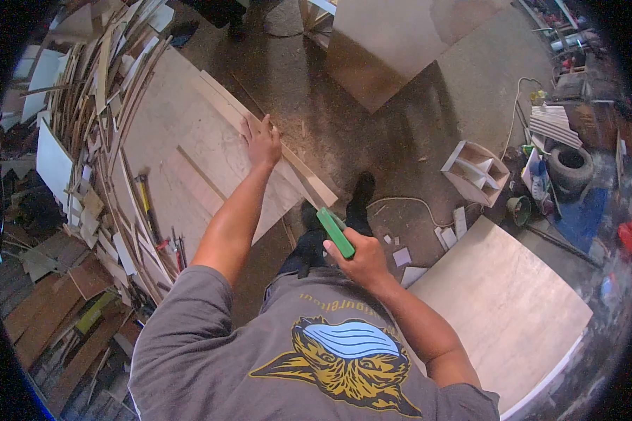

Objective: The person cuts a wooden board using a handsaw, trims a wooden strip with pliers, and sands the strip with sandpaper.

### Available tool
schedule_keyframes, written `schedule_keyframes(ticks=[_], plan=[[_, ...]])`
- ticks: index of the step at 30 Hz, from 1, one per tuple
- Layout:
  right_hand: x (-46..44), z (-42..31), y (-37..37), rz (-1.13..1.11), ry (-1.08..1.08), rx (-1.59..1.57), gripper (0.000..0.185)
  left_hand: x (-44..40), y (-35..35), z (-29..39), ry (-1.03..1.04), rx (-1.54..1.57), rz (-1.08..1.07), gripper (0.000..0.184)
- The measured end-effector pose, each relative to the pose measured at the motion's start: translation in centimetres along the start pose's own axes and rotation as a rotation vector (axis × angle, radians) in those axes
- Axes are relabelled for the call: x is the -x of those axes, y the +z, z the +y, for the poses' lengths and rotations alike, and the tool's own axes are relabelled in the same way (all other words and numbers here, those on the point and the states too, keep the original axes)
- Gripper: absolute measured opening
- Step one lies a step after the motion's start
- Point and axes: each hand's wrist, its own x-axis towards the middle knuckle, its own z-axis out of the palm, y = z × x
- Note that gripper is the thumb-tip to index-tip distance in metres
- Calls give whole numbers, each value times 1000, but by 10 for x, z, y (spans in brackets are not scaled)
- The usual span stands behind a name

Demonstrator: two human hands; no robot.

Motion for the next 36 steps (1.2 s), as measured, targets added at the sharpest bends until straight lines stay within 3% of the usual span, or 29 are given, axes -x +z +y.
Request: schedule_keyframes(ticks=[6,15,27,36], plan=[[12,4,10,88,-141,16,36,5,4,-1,13,26,20,51],[3,-21,1,68,-54,-28,35,2,6,-4,33,28,28,51],[-5,-39,14,140,-106,6,38,-21,-7,-12,35,66,19,52],[-27,-29,21,91,-43,-24,26,-38,3,-14,5,-76,1,66]])
